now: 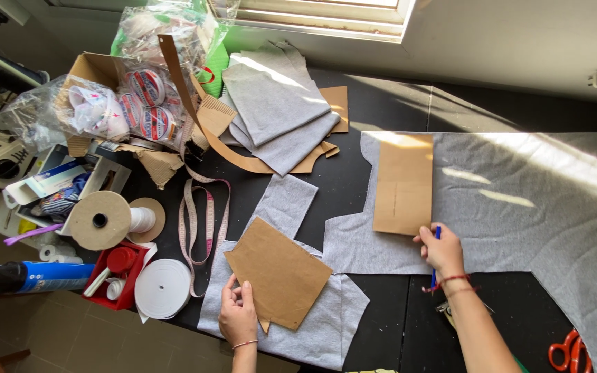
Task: Cutting fabric using a rotary cutter and scissors and organizing paper patterns
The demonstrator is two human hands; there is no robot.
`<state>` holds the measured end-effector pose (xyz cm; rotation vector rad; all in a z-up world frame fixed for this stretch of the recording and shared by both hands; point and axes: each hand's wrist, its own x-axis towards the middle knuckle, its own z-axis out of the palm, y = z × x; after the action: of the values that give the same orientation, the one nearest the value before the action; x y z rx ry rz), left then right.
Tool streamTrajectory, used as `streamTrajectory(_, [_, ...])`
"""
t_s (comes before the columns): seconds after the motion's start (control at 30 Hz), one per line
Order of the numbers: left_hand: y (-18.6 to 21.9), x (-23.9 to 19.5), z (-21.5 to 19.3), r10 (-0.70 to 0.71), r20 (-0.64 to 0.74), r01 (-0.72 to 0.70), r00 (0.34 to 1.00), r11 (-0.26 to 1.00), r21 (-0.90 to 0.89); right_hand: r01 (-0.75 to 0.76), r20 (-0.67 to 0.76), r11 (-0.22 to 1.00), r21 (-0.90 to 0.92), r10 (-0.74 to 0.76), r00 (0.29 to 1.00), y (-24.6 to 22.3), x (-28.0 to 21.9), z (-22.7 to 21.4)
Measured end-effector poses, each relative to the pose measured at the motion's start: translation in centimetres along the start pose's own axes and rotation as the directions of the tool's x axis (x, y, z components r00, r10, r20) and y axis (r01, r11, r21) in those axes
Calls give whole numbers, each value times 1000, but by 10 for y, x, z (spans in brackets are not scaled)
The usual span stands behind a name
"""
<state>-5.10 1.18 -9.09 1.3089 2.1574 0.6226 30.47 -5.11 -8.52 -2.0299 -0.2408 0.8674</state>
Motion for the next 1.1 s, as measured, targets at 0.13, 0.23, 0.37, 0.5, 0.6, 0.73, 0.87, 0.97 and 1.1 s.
streamTrajectory(0.13, [3, 1, -2, -31, 5, 31, 1000, 999, -13, -121, 202, 962, 246, 71, 977, 2, -38, 15])
streamTrajectory(0.23, [3, 2, -5, -47, 34, 47, 998, 999, -11, -323, 423, 840, 437, 125, 897, 17, -56, 28])
streamTrajectory(0.37, [4, 6, -8, -63, 122, 73, 991, 994, -78, -192, 640, 967, 170, 40, 767, 27, -77, 50])
streamTrajectory(0.5, [0, 8, -11, -66, 177, 83, 982, 992, -94, 179, 646, 959, -218, 4, 764, 18, -105, 69])
streamTrajectory(0.6, [0, 9, -14, -96, 202, 110, 975, 992, -64, 207, 645, 917, -342, 69, 761, 7, -121, 76])
streamTrajectory(0.73, [-2, 10, -11, -71, 180, 83, 981, 995, -61, 193, 640, 903, -385, 111, 760, -12, -132, 73])
streamTrajectory(0.87, [-1, 9, -11, -69, 156, 80, 985, 995, -64, 257, 486, 845, -468, 4, 874, 0, -117, 69])
streamTrajectory(0.97, [1, 8, -10, -67, 136, 73, 988, 997, -36, 331, 395, 852, -406, -163, 904, 7, -106, 63])
streamTrajectory(1.1, [-3, 9, -7, -34, 107, 39, 994, 998, -51, 503, 363, 831, -239, -404, 840, 17, -100, 62])
